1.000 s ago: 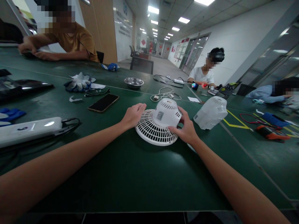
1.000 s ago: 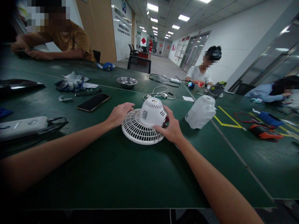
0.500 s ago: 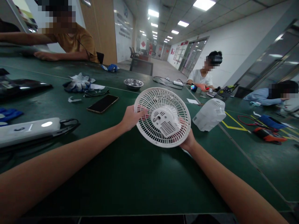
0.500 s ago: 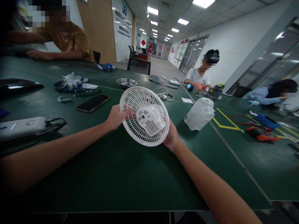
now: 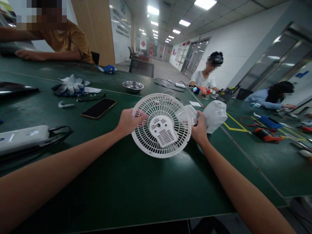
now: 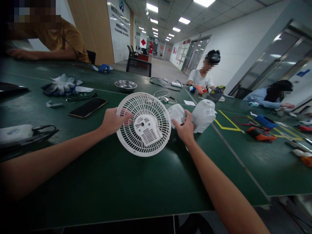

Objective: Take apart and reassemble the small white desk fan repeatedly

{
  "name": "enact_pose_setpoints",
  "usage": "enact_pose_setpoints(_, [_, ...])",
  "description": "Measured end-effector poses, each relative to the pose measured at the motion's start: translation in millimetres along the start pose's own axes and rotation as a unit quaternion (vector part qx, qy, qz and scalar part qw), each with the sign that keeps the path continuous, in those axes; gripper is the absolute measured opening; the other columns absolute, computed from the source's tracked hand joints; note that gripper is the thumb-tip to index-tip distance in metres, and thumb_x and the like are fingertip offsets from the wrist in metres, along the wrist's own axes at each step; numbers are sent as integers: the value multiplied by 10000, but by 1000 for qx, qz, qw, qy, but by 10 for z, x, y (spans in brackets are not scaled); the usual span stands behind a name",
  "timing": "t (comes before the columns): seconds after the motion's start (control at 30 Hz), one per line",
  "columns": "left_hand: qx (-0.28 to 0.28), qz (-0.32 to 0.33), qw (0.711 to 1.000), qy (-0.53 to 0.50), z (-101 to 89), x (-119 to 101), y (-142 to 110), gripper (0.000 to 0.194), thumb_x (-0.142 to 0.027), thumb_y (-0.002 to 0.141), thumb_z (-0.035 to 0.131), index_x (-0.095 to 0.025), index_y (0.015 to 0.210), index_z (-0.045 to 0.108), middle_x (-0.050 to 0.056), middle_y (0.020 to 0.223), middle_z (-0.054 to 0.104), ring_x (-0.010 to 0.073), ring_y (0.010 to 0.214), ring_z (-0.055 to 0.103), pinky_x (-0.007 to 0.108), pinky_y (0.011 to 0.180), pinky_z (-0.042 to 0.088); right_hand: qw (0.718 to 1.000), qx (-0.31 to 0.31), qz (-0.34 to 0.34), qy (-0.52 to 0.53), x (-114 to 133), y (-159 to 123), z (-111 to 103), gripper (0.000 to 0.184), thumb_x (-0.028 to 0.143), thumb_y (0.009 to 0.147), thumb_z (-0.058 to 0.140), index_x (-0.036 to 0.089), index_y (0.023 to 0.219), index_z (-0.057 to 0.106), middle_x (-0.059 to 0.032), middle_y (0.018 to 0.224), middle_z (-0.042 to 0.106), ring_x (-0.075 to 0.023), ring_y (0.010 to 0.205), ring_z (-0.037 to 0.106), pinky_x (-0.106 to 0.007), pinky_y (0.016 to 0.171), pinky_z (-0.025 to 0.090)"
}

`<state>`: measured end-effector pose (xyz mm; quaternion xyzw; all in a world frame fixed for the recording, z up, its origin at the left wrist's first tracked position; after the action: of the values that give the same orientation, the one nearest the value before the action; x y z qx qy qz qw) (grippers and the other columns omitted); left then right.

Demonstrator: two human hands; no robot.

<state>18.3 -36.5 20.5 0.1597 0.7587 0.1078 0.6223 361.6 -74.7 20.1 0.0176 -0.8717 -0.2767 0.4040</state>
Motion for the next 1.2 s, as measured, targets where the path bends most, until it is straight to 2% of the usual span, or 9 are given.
enact_pose_setpoints(0.1, [4, -39, 999, -8, -5, 61, 19, 245, -394, 802, 831, -185, 890, 739, 71, 793, 776, 242, 695, 757, 395, 620, 648, 983, -42, -16, -176, -171, 71, -128, 711, 474, 741, 742, 207, 1366, 530, -124, 1144, 641, -341, 1053, 603, -578, 1035, 465])
enact_pose_setpoints(0.23, [-2, -59, 998, -16, -20, 153, 60, 223, -367, 790, 839, -188, 885, 743, 81, 794, 773, 248, 684, 750, 407, 616, 636, 971, -41, -42, -233, -174, 114, -183, 563, 398, 772, 701, 195, 1287, 601, -150, 1175, 603, -341, 1123, 575, -533, 1056, 455])
enact_pose_setpoints(0.37, [2, -75, 997, -10, -46, 231, 111, 214, -374, 777, 841, -204, 856, 738, 71, 790, 770, 252, 686, 745, 419, 626, 636, 934, -211, -95, -270, -127, 170, -429, 579, 383, 771, 692, 193, 1308, 586, -175, 1349, 535, -348, 1336, 474, -535, 1165, 358])
enact_pose_setpoints(0.47, [12, -80, 997, -1, -63, 258, 131, 212, -376, 779, 835, -204, 860, 741, 76, 819, 776, 243, 700, 745, 406, 644, 634, 917, -297, -24, -264, -279, 223, -635, 787, 353, 692, 725, 215, 1427, 478, -175, 1464, 483, -372, 1403, 433, -577, 1185, 320])
enact_pose_setpoints(0.6, [10, -74, 997, 2, -74, 255, 130, 216, -369, 786, 832, -193, 864, 734, 82, 808, 770, 242, 691, 740, 407, 639, 627, 949, -245, 144, -140, -655, 264, -678, 1059, 386, 591, 807, 203, 1505, 305, -186, 1414, 569, -381, 1286, 574, -559, 1108, 432])
enact_pose_setpoints(0.73, [16, -73, 997, -1, -73, 221, 111, 215, -358, 800, 825, -185, 884, 729, 81, 809, 770, 239, 695, 741, 411, 652, 632, 939, -240, 222, -106, -868, 277, -600, 1079, 428, 471, 909, 204, 1399, 404, -201, 1352, 632, -401, 1242, 622, -543, 1093, 463])
enact_pose_setpoints(0.97, [20, -64, 998, 1, -74, 179, 94, 222, -358, 806, 817, -179, 911, 739, 83, 824, 777, 251, 703, 751, 404, 641, 629, 937, -343, 59, -20, -578, 424, -608, 1059, 510, 658, 811, 124, 1486, 276, -235, 1363, 632, -325, 1188, 688, -472, 989, 563])
enact_pose_setpoints(1.07, [21, -59, 998, 5, -73, 172, 92, 218, -357, 813, 811, -172, 900, 734, 85, 824, 778, 246, 699, 751, 395, 634, 625, 961, -275, 7, -17, -373, 394, -477, 1027, 542, 705, 792, 136, 1502, 288, -226, 1351, 646, -324, 1158, 703, -462, 943, 580])
enact_pose_setpoints(1.2, [22, -61, 998, 13, -71, 170, 100, 225, -361, 821, 809, -170, 907, 728, 77, 824, 779, 235, 695, 748, 375, 632, 619, 985, -165, 32, -39, -272, 285, -219, 977, 549, 623, 872, 158, 1416, 456, -187, 1214, 731, -344, 1059, 732, -496, 937, 571])
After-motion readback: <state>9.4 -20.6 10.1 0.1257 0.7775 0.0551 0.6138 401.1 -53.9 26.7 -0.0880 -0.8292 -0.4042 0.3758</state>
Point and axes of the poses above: each hand's wrist, its own y-axis towards the middle knuckle, its own z-axis out of the palm, x = y × z, the point moved 1 cm from there along y, towards the middle knuckle
